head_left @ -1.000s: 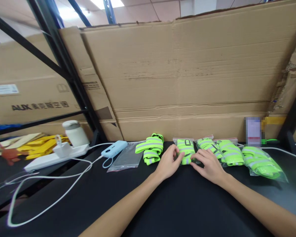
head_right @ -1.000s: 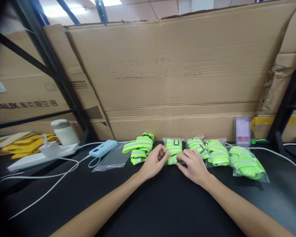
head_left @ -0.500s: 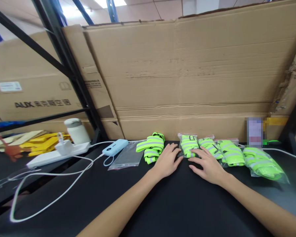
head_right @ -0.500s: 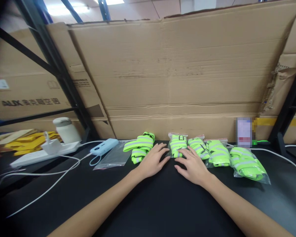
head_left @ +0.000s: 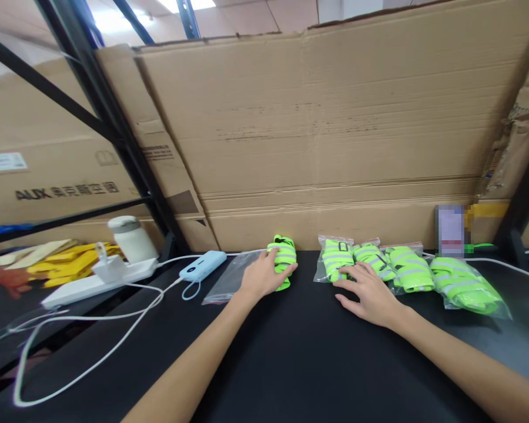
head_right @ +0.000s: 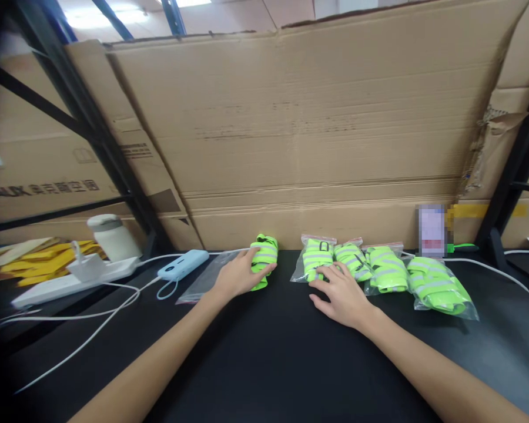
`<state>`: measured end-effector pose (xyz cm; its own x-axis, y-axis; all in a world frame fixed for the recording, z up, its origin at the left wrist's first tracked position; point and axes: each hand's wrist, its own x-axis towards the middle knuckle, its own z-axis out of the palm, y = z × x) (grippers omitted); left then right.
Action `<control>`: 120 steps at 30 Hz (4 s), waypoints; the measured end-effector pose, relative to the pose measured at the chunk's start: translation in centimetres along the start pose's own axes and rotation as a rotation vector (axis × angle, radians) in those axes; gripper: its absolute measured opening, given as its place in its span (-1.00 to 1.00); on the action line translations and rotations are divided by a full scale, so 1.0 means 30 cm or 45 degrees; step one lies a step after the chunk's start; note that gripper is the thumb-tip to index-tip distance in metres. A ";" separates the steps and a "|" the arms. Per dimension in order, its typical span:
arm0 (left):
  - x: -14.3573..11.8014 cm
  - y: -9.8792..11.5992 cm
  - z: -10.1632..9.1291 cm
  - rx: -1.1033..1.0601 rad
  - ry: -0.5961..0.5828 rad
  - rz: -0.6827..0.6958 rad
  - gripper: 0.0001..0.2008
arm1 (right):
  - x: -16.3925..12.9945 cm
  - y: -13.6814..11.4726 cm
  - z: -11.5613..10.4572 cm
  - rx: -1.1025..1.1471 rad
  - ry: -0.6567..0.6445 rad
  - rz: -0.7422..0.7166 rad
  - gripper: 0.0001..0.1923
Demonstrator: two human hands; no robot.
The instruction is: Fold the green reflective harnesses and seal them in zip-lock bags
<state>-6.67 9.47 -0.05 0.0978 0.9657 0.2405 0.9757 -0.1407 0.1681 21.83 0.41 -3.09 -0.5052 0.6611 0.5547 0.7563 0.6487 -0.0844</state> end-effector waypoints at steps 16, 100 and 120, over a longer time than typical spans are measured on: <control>0.069 -0.127 0.077 0.006 -0.064 0.058 -0.48 | -0.003 -0.003 0.003 0.048 -0.034 0.046 -0.83; 0.035 0.027 0.094 -0.790 0.282 -0.133 -0.62 | -0.020 0.016 0.047 -0.260 -0.034 0.299 -0.47; -0.037 0.058 0.057 -0.130 0.046 0.314 -0.14 | -0.015 0.019 0.053 -0.220 -0.112 0.320 -0.44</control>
<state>-4.73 8.52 -1.66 0.3215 0.8912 0.3199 0.8981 -0.3941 0.1952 21.85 1.08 -4.70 -0.3217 0.8278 0.4596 0.9177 0.3920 -0.0638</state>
